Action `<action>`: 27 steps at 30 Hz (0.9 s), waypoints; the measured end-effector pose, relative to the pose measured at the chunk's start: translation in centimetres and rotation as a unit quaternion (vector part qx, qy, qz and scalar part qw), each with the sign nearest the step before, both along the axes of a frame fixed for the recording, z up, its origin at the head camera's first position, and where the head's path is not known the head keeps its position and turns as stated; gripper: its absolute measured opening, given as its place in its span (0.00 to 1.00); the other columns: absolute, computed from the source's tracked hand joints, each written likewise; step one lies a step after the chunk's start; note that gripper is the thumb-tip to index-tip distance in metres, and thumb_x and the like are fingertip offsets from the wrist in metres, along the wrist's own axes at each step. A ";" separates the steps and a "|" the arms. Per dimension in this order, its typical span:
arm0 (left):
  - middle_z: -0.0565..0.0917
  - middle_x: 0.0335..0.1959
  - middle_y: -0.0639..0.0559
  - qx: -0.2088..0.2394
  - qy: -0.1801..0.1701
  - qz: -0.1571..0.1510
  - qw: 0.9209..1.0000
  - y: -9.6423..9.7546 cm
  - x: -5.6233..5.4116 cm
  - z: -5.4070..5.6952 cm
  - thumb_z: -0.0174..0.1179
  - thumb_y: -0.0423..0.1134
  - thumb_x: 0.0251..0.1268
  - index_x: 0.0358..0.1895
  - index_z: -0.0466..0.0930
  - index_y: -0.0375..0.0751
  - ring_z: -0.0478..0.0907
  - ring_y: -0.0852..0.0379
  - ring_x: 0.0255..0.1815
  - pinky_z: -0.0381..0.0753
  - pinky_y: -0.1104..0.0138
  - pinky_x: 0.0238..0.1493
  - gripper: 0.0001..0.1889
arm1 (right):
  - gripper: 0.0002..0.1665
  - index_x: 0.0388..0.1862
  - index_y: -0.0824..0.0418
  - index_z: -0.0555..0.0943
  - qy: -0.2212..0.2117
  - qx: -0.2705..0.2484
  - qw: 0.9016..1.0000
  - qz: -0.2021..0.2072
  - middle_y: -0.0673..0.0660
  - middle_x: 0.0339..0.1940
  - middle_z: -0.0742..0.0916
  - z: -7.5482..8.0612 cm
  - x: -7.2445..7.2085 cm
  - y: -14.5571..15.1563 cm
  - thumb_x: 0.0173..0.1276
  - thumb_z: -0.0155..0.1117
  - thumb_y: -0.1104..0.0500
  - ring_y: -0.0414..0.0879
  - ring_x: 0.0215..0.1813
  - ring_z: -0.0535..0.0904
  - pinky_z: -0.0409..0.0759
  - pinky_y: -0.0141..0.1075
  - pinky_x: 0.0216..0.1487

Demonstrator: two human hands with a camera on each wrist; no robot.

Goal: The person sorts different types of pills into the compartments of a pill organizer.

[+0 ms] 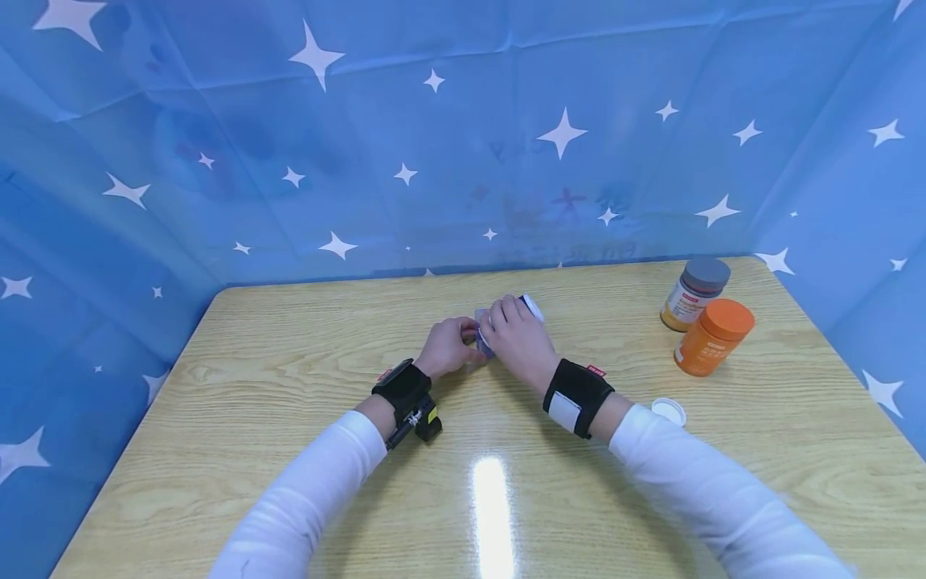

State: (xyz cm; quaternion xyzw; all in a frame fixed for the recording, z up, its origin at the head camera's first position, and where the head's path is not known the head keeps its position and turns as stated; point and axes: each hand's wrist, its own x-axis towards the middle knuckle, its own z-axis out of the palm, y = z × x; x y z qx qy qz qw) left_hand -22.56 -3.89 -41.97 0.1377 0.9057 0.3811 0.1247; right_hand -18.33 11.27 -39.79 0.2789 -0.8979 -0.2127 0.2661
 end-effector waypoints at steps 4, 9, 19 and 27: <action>0.82 0.52 0.43 -0.006 0.004 -0.002 1.000 0.0 0.0 0.0 0.70 0.35 0.47 0.56 0.74 0.35 0.78 0.51 0.55 0.74 0.63 0.58 0.28 | 0.22 0.52 0.59 0.77 0.014 0.013 1.000 0.001 0.60 0.48 0.81 -0.1 0.0 0.0 0.62 0.63 0.50 0.52 0.53 0.75 0.74 0.40 0.58; 0.82 0.52 0.43 0.002 -0.005 0.001 1.000 0.1 0.0 -0.1 0.69 0.33 0.48 0.56 0.74 0.35 0.78 0.50 0.55 0.73 0.63 0.58 0.28 | 0.21 0.54 0.59 0.76 -0.008 0.011 1.000 -0.004 0.61 0.50 0.80 -0.1 -0.1 0.2 0.64 0.62 0.52 0.53 0.54 0.74 0.73 0.41 0.59; 0.81 0.52 0.43 0.007 -0.018 0.010 1.000 0.1 0.1 0.0 0.69 0.32 0.47 0.56 0.74 0.36 0.77 0.51 0.55 0.73 0.62 0.58 0.28 | 0.18 0.57 0.60 0.73 -0.108 -0.034 0.993 -0.033 0.63 0.52 0.78 0.7 -0.2 0.5 0.69 0.54 0.60 0.55 0.56 0.72 0.72 0.43 0.61; 0.80 0.54 0.43 0.013 -0.025 0.014 1.000 0.1 0.1 0.0 0.70 0.32 0.44 0.56 0.74 0.36 0.76 0.51 0.57 0.72 0.62 0.60 0.30 | 0.30 0.61 0.62 0.71 -0.244 -0.302 0.921 -0.036 0.65 0.52 0.79 2.5 0.8 1.8 0.60 0.65 0.62 0.58 0.56 0.74 0.75 0.46 0.57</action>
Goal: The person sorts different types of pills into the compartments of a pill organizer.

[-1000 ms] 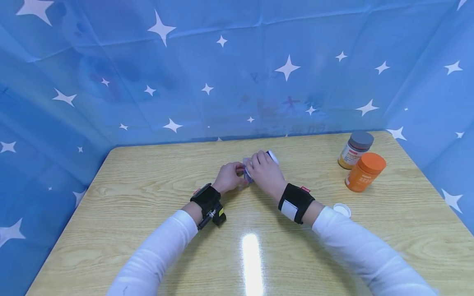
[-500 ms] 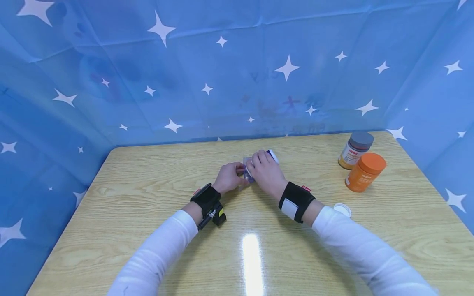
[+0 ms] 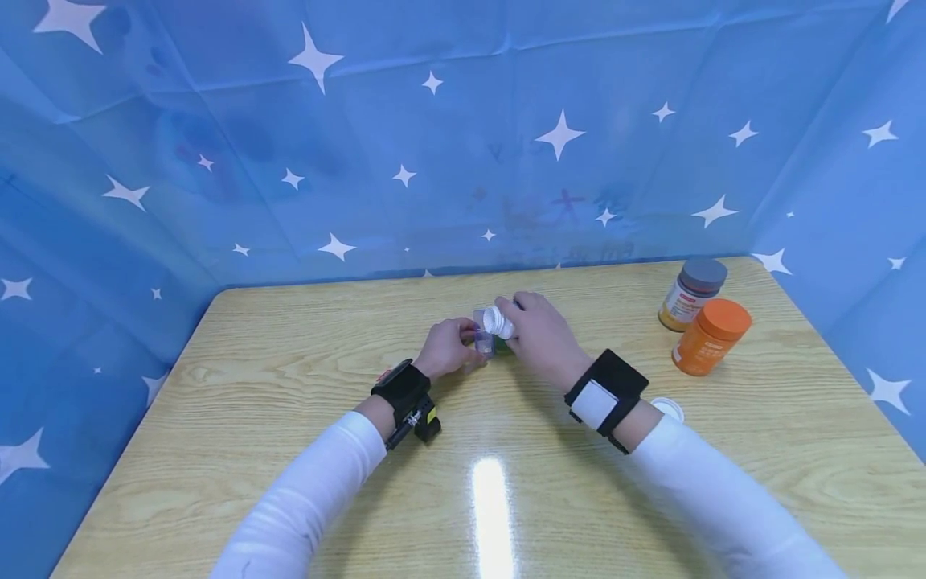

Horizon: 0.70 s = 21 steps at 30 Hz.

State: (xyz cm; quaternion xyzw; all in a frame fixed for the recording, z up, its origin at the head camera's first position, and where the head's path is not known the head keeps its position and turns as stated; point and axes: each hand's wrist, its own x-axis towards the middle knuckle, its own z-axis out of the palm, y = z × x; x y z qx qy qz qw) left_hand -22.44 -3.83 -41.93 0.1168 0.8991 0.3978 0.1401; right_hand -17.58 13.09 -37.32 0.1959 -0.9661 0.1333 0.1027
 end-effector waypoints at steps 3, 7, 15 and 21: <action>0.80 0.54 0.43 0.000 0.003 -0.001 1.000 0.0 -0.1 0.0 0.71 0.32 0.44 0.56 0.74 0.35 0.76 0.51 0.57 0.72 0.63 0.60 0.30 | 0.34 0.61 0.64 0.71 -0.067 -0.169 0.983 -0.007 0.64 0.52 0.80 0.2 1.3 0.5 0.55 0.70 0.60 0.57 0.54 0.76 0.75 0.47 0.54; 0.80 0.54 0.43 -0.001 -0.001 -0.001 1.000 0.0 0.0 0.0 0.70 0.32 0.45 0.56 0.74 0.35 0.76 0.51 0.57 0.72 0.63 0.60 0.30 | 0.34 0.58 0.64 0.71 -0.136 -0.283 0.949 -0.008 0.61 0.51 0.82 -0.6 3.8 0.9 0.52 0.72 0.59 0.54 0.52 0.78 0.78 0.45 0.51; 0.82 0.52 0.44 -0.007 0.014 -0.004 1.000 -0.1 0.0 0.1 0.70 0.33 0.45 0.55 0.75 0.36 0.77 0.50 0.56 0.72 0.61 0.60 0.29 | 0.35 0.56 0.63 0.73 -0.163 -0.274 0.947 -0.018 0.59 0.49 0.83 -2.6 6.8 0.5 0.49 0.74 0.58 0.53 0.53 0.79 0.77 0.45 0.52; 0.81 0.53 0.44 -0.007 0.004 -0.001 1.000 0.0 0.1 0.2 0.70 0.34 0.46 0.55 0.74 0.37 0.76 0.50 0.57 0.72 0.61 0.60 0.28 | 0.34 0.54 0.61 0.74 -0.168 -0.258 0.951 -0.024 0.57 0.47 0.84 -3.0 7.4 0.3 0.46 0.76 0.60 0.50 0.51 0.80 0.77 0.45 0.52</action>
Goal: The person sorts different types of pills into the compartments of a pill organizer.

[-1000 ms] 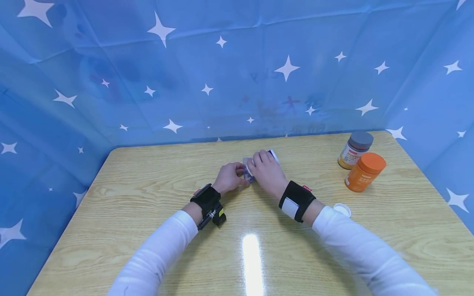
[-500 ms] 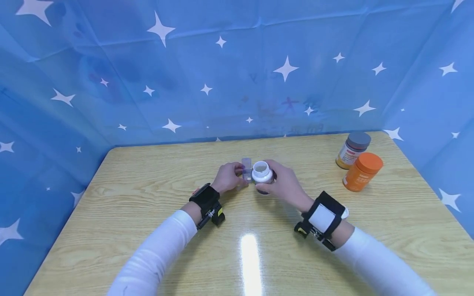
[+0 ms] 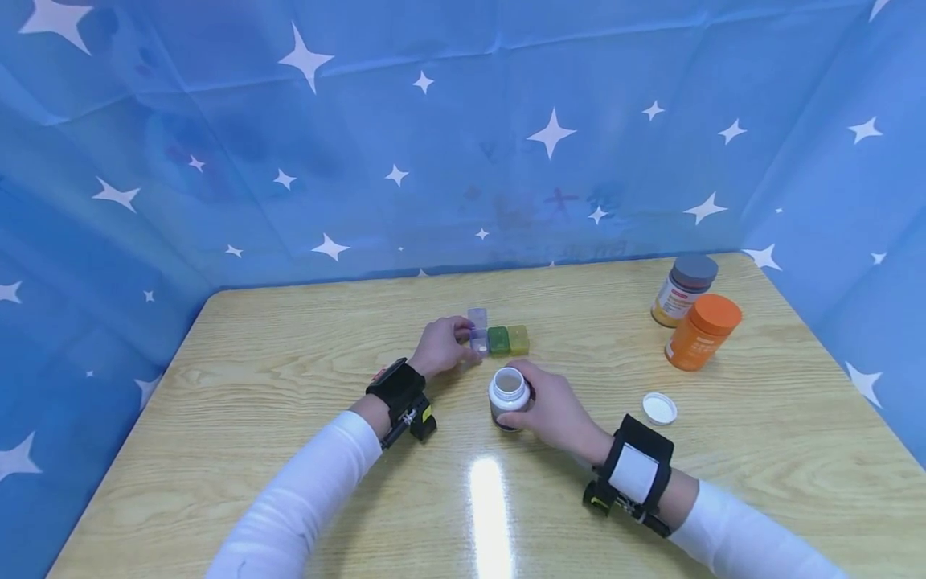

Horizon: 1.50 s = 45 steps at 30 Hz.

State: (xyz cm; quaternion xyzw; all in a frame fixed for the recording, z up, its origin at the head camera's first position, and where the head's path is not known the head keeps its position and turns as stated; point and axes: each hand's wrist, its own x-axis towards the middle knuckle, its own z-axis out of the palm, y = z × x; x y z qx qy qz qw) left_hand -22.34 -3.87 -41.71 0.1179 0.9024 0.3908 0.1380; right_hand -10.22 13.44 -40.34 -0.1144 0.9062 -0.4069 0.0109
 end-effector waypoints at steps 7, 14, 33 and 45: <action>0.79 0.56 0.44 -0.003 -0.018 0.002 1.000 0.1 0.1 0.1 0.70 0.33 0.46 0.60 0.71 0.36 0.74 0.50 0.60 0.69 0.61 0.63 0.32 | 0.33 0.52 0.59 0.74 0.010 0.003 1.000 0.009 0.56 0.45 0.84 -0.3 0.2 0.0 0.44 0.76 0.60 0.49 0.49 0.80 0.77 0.44 0.51; 0.75 0.60 0.45 0.030 0.007 -0.002 1.000 -1.7 2.1 1.5 0.67 0.37 0.52 0.67 0.61 0.36 0.69 0.48 0.64 0.68 0.58 0.63 0.37 | 0.33 0.52 0.59 0.74 0.004 0.005 1.000 0.010 0.55 0.46 0.84 -0.2 0.3 0.1 0.45 0.76 0.60 0.48 0.50 0.80 0.77 0.45 0.52; 0.77 0.57 0.45 0.168 0.048 -0.072 0.982 2.6 10.5 -0.6 0.67 0.45 0.52 0.65 0.64 0.39 0.74 0.52 0.56 0.72 0.61 0.56 0.37 | 0.31 0.51 0.61 0.74 0.043 0.018 0.999 0.009 0.58 0.45 0.85 -0.5 0.3 0.2 0.46 0.75 0.61 0.51 0.48 0.81 0.78 0.44 0.49; 0.79 0.53 0.44 0.198 0.031 -0.084 0.976 2.8 10.4 -0.9 0.62 0.37 0.59 0.60 0.69 0.39 0.75 0.52 0.53 0.72 0.64 0.55 0.25 | 0.35 0.52 0.63 0.71 0.002 0.000 1.000 0.029 0.59 0.48 0.83 0.0 0.6 0.6 0.46 0.76 0.59 0.50 0.51 0.79 0.78 0.43 0.52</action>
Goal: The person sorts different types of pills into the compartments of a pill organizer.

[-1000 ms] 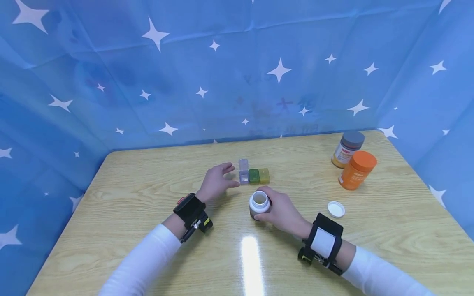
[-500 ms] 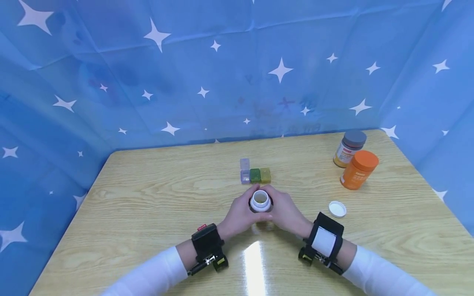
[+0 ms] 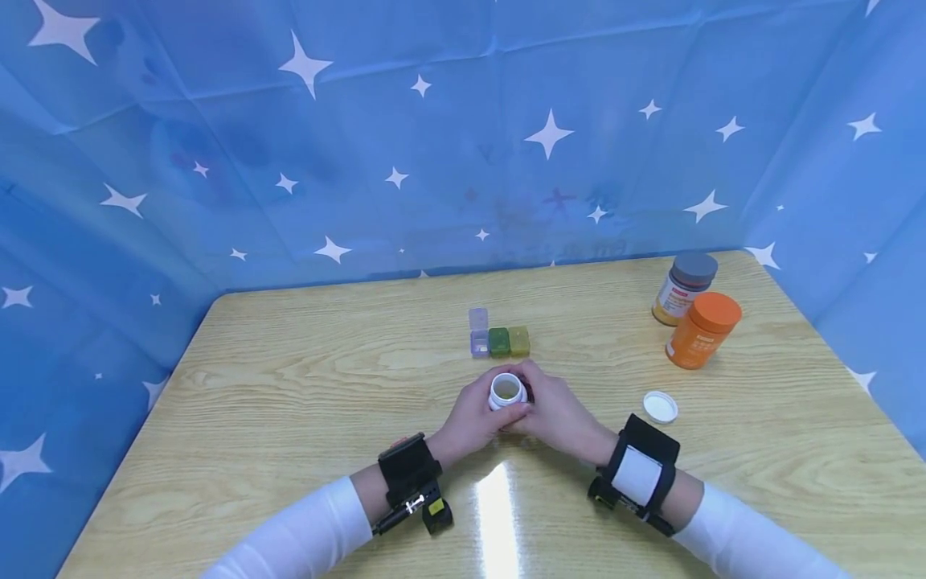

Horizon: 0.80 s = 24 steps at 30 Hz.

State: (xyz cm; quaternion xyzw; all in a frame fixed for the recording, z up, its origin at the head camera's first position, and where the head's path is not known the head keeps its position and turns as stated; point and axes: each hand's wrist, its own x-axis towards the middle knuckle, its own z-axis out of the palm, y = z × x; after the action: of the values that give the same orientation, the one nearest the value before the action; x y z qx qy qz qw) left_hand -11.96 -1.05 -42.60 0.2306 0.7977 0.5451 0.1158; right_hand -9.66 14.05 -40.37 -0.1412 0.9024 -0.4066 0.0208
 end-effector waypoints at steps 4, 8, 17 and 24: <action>0.80 0.48 0.44 0.000 -0.004 -0.002 1.000 -0.1 0.0 -0.1 0.62 0.38 0.58 0.59 0.69 0.37 0.75 0.54 0.48 0.73 0.68 0.50 0.25 | 0.33 0.54 0.66 0.70 -0.021 0.025 0.999 0.013 0.64 0.52 0.81 1.1 0.5 1.9 0.50 0.72 0.61 0.56 0.54 0.78 0.77 0.45 0.55; 0.81 0.46 0.43 -0.006 0.008 -0.001 1.000 -0.1 -0.1 0.0 0.62 0.38 0.58 0.58 0.70 0.34 0.76 0.50 0.47 0.72 0.67 0.49 0.25 | 0.31 0.55 0.71 0.70 0.005 0.079 0.997 -0.021 0.69 0.52 0.80 2.6 0.9 5.2 0.55 0.69 0.60 0.61 0.52 0.78 0.77 0.49 0.52; 0.80 0.47 0.43 -0.012 -0.008 -0.007 1.000 -0.2 -0.2 0.0 0.62 0.38 0.58 0.58 0.69 0.35 0.75 0.49 0.48 0.72 0.64 0.50 0.25 | 0.44 0.60 0.78 0.65 -0.058 0.223 0.970 -0.075 0.79 0.58 0.72 3.4 1.7 12.5 0.56 0.68 0.49 0.71 0.58 0.68 0.70 0.60 0.54; 0.80 0.47 0.44 -0.007 -0.008 -0.005 1.000 -0.2 -0.3 -0.1 0.62 0.39 0.58 0.57 0.70 0.36 0.75 0.50 0.48 0.72 0.62 0.50 0.24 | 0.44 0.54 0.78 0.70 -0.127 0.291 0.944 -0.085 0.75 0.48 0.76 2.0 2.2 13.9 0.47 0.74 0.49 0.60 0.42 0.74 0.76 0.53 0.44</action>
State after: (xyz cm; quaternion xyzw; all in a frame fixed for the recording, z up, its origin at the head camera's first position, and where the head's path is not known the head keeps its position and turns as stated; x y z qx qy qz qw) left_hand -12.23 -1.26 -42.71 0.2291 0.7996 0.5405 0.1266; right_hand -7.46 27.96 -38.36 0.0014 0.9800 -0.1410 0.1408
